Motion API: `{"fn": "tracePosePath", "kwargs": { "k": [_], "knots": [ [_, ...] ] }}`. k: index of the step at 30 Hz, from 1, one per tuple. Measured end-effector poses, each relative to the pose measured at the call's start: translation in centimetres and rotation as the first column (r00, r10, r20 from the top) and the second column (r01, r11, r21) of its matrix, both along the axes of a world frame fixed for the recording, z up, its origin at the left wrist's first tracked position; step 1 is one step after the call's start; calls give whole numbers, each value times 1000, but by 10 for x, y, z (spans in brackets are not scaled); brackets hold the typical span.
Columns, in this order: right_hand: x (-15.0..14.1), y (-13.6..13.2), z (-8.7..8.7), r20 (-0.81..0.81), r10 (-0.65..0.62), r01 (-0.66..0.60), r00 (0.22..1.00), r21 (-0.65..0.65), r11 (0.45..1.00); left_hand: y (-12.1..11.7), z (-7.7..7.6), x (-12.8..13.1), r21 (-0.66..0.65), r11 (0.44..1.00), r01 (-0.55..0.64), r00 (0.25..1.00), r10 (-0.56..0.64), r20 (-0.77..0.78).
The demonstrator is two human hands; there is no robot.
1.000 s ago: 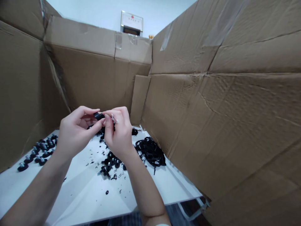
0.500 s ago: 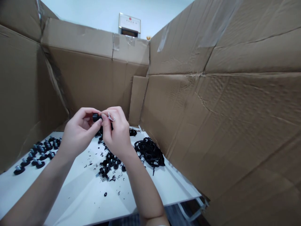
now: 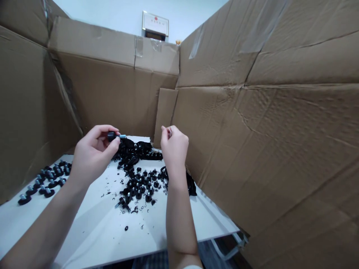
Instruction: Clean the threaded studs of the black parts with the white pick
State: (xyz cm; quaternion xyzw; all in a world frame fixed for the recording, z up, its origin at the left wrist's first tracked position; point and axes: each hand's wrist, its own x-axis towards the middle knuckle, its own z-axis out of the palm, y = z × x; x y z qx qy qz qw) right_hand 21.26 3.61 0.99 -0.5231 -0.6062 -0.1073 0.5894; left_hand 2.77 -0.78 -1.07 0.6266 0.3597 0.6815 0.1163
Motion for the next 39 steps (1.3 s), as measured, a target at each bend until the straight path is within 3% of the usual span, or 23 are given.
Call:
{"fn": "tracePosePath", "kwargs": {
  "k": [4, 6, 7, 9, 11, 14, 17, 30, 34, 39],
  "knots": [
    [12, 14, -1, 130, -226, 253, 966, -273, 928, -1, -1, 0, 28, 999, -17, 998, 19, -66],
    [12, 16, -2, 147, -250, 285, 957, -317, 905, -2, -1, 0, 50, 998, -27, 994, 32, -105],
    [10, 15, -2, 141, -223, 256, 965, -295, 921, -3, -1, 0, 58, 998, -30, 992, 37, -124],
    [5, 8, -1, 142, -63, 85, 988, -159, 984, -3, 0, 0, 75, 997, -31, 988, 42, -146],
    [-2, -3, 0, 203, 197, -206, 959, 21, 978, -3, 0, 1, 81, 997, -18, 988, 30, -152],
    [-10, -20, 3, 286, 527, -569, 800, 85, 818, -3, 0, -1, 69, 997, 33, 988, -22, -154],
    [-12, -28, 3, 322, 652, -693, 687, 20, 720, -3, 0, -6, 34, 997, 70, 980, -63, -189],
    [-13, -28, 2, 323, 754, -776, 572, -85, 625, -1, 8, -28, -81, 966, 247, 929, -259, -265],
    [-14, -23, 2, 327, 734, -755, 595, -84, 650, 3, 6, -29, -108, 959, 261, 930, -280, -237],
    [-19, -10, -2, 318, 657, -675, 683, -69, 735, 16, 1, -27, -58, 982, 181, 931, -190, -313]
  ]
}}
